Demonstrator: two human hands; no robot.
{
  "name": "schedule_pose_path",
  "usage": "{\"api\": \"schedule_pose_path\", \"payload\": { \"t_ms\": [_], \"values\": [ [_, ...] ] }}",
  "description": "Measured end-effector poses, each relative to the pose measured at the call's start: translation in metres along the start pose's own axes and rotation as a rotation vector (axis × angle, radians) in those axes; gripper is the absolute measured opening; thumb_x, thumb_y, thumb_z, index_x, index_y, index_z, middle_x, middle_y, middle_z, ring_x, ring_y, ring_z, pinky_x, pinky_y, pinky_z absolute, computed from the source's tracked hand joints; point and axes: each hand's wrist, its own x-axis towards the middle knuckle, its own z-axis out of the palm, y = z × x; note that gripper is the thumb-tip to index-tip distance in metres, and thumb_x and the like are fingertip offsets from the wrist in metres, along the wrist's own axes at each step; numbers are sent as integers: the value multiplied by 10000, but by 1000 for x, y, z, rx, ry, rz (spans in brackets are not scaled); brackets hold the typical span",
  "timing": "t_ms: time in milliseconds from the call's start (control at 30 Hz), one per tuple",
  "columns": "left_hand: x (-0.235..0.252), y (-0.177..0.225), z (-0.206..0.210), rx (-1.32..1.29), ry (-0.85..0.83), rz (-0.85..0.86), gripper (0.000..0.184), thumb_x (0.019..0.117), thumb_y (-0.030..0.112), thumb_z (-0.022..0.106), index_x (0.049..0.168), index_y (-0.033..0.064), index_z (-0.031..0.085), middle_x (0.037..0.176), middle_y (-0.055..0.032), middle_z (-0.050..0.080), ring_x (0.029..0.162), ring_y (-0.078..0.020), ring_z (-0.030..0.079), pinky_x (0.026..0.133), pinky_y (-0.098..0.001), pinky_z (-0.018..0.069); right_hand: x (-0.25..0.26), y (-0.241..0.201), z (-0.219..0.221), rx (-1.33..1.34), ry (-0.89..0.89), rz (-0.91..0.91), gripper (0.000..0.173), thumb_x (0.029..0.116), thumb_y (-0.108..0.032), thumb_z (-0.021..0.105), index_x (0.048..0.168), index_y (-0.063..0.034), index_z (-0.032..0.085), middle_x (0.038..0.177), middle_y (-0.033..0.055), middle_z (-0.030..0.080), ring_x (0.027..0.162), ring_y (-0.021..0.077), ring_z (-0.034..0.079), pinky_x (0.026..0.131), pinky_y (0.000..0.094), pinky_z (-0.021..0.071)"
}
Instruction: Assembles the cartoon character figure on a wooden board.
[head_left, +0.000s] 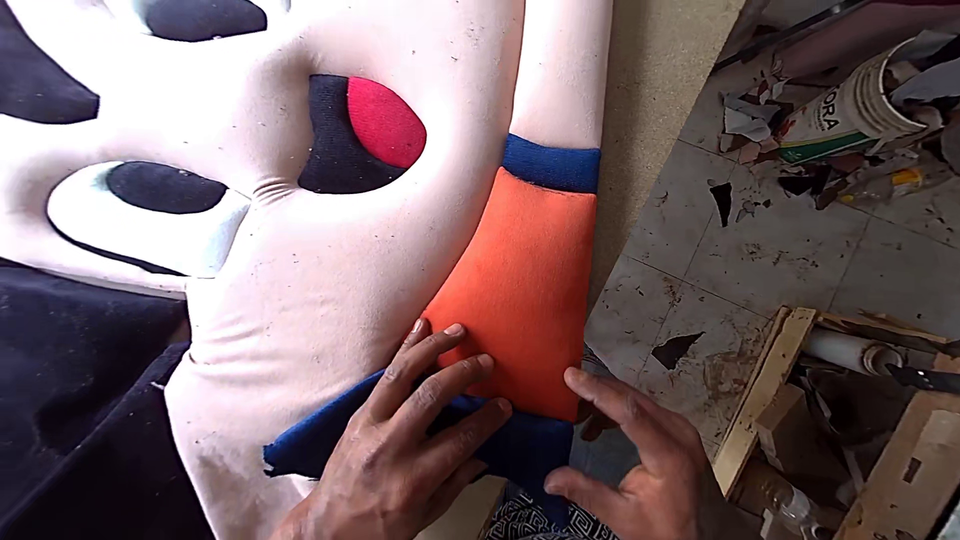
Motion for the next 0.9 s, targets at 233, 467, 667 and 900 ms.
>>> {"api": "schedule_pose_path", "payload": {
  "t_ms": [233, 467, 667, 900],
  "values": [
    [2, 0, 3, -20, 67, -24, 402, 862, 388, 796, 1205, 209, 688, 1392, -10, 650, 1430, -319, 488, 1221, -564, 386, 5, -21, 13, -58, 58, 107, 636, 752, -303, 934, 1287, -86, 669, 1149, 51, 732, 863, 131, 751, 733, 324, 684],
    [6, 3, 2, -23, 45, -44, 319, 884, 356, 774, 1130, 192, 655, 1383, -3, 652, 1412, -286, 515, 1217, -546, 397, 9, -27, 9, 373, 41, 437, 686, 781, -104, 896, 1289, -40, 440, 1043, 154, 723, 867, 309, 755, 746, 466, 674],
    [8, 3, 3, -25, 47, -45, 282, 910, 349, 749, 1119, 180, 664, 1391, -6, 651, 1417, -284, 512, 1215, -551, 394, 15, -28, 8, 417, -11, 623, 387, 818, -124, 864, 1100, 10, 636, 943, 116, 754, 814, 222, 751, 736, 380, 658],
    [8, 0, 3, -32, 57, -46, 253, 930, 345, 729, 1108, 181, 655, 1385, 2, 649, 1408, -265, 518, 1212, -531, 394, 19, -21, 9, 480, -6, 627, 334, 783, -66, 875, 1018, -17, 643, 889, 104, 754, 781, 186, 744, 733, 358, 644]
  ]
}}
